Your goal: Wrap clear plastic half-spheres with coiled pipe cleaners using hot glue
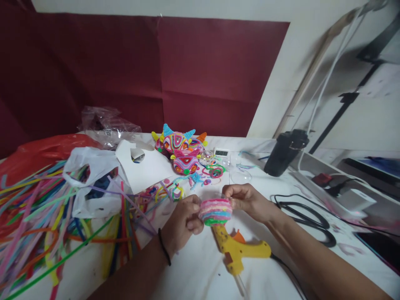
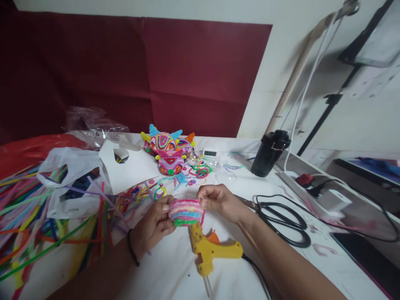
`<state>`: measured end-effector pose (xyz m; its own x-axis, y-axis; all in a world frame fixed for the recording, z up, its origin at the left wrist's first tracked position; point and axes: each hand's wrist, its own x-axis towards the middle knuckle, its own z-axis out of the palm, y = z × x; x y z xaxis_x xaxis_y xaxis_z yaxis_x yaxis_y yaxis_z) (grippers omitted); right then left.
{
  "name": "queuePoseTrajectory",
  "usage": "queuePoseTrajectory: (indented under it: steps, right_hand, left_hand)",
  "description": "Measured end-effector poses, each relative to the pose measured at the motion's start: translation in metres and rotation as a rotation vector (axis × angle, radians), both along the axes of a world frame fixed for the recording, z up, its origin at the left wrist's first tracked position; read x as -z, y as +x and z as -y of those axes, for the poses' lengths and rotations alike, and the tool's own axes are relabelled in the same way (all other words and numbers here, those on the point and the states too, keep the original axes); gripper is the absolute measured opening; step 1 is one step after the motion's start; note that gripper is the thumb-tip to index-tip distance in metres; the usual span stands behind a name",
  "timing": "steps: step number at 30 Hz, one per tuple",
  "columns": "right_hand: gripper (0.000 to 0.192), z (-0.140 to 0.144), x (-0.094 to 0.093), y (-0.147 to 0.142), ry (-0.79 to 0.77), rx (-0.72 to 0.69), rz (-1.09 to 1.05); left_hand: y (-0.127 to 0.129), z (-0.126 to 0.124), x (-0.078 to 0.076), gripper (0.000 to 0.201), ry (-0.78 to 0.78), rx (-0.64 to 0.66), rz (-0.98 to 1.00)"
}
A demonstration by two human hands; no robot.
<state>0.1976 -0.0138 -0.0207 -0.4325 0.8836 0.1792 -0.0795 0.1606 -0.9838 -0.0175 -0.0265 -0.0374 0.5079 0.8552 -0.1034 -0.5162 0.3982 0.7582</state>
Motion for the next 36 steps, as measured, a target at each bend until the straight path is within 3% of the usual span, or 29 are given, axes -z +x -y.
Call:
queuePoseTrajectory:
  steps: [36]
  right_hand:
    - [0.033, -0.004, 0.011, 0.000, -0.029, -0.028, -0.080]
  left_hand:
    - [0.000, -0.001, 0.003, 0.022, -0.022, 0.039, 0.078]
